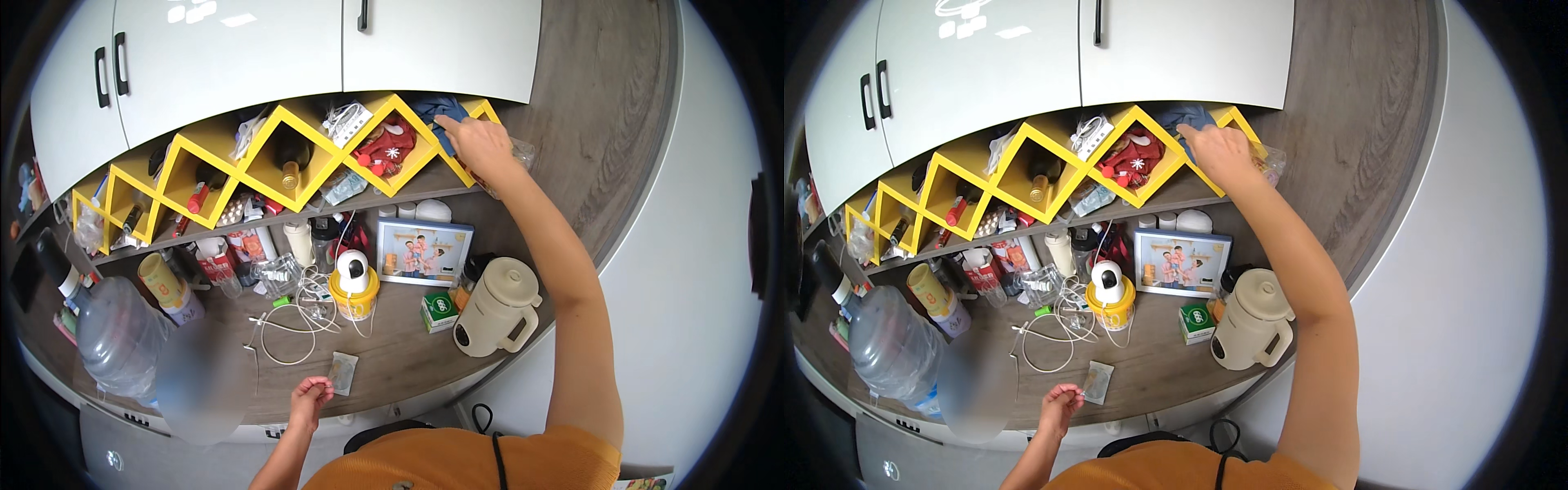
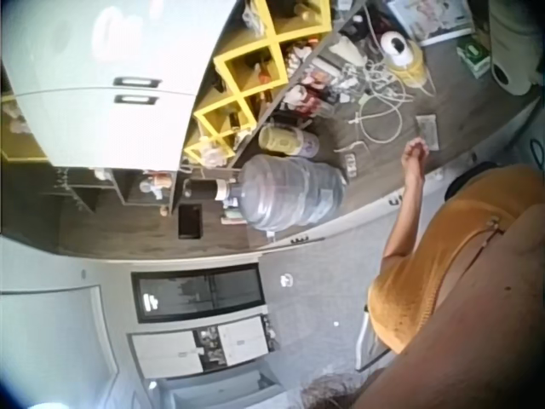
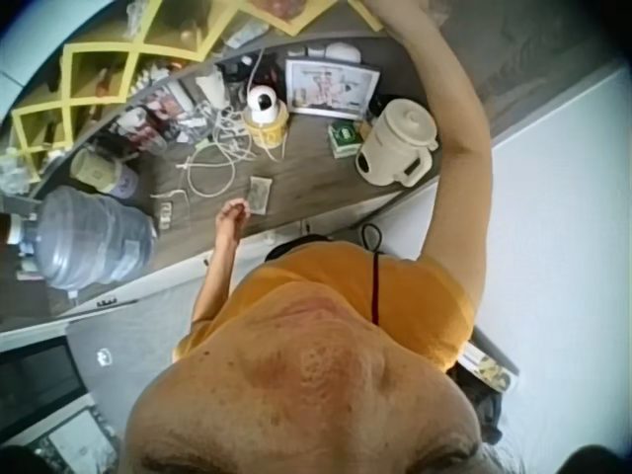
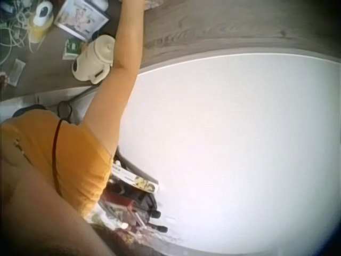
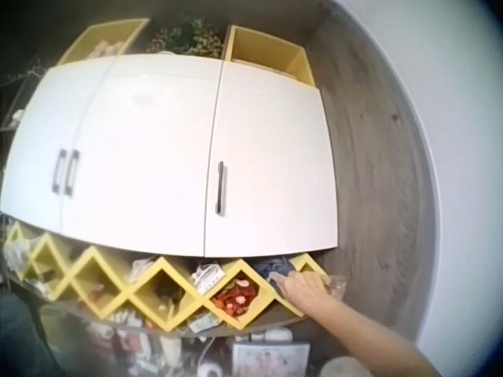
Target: The person organizes various household items including holiday decorations, a cloth, and zip ties on a kitchen counter and shelving unit.
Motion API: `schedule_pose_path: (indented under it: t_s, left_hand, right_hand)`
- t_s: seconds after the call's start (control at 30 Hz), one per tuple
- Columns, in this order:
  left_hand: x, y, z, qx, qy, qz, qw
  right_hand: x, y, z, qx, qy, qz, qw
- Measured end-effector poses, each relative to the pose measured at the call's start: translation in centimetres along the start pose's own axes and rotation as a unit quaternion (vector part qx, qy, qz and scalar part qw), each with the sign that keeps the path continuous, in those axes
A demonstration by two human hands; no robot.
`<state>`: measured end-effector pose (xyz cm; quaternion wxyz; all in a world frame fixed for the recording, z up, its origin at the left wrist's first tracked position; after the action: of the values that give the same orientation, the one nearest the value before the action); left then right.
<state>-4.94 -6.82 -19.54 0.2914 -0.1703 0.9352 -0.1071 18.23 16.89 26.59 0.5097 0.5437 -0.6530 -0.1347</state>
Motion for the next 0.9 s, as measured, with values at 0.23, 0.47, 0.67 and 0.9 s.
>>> schedule_pose_path:
  t_s: [0.23,0.47,0.67,0.9]
  left_hand:
    - [0.5,-0.2,0.4,-0.003,0.003,-0.007,1.000]
    - [0.9,-0.4,0.4,0.000,0.007,-0.011,1.000]
    - [1.0,0.0,0.4,0.006,0.011,-0.007,1.000]
    - [0.9,0.4,1.5,0.024,0.012,0.009,1.000]
  right_hand:
    - [-8.3,4.1,-0.1,-0.063,-0.031,0.127,0.989]
    - [-7.1,2.9,-2.4,-0.094,-0.093,0.148,0.980]
    - [-3.2,0.3,-4.2,-0.090,-0.117,0.158,0.976]
    - [-0.2,-0.7,-4.0,-0.078,-0.129,0.152,0.977]
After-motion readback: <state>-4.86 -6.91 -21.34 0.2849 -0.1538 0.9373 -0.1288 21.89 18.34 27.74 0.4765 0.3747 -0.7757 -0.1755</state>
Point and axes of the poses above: each hand's wrist, its own y-axis towards the middle knuckle, its own x-axis out of the back of the hand, z = x × y, the point moved 10 cm from there along y, towards the middle knuckle, and after that the axes turned 2 degrees about z, right-handed, at the moved point
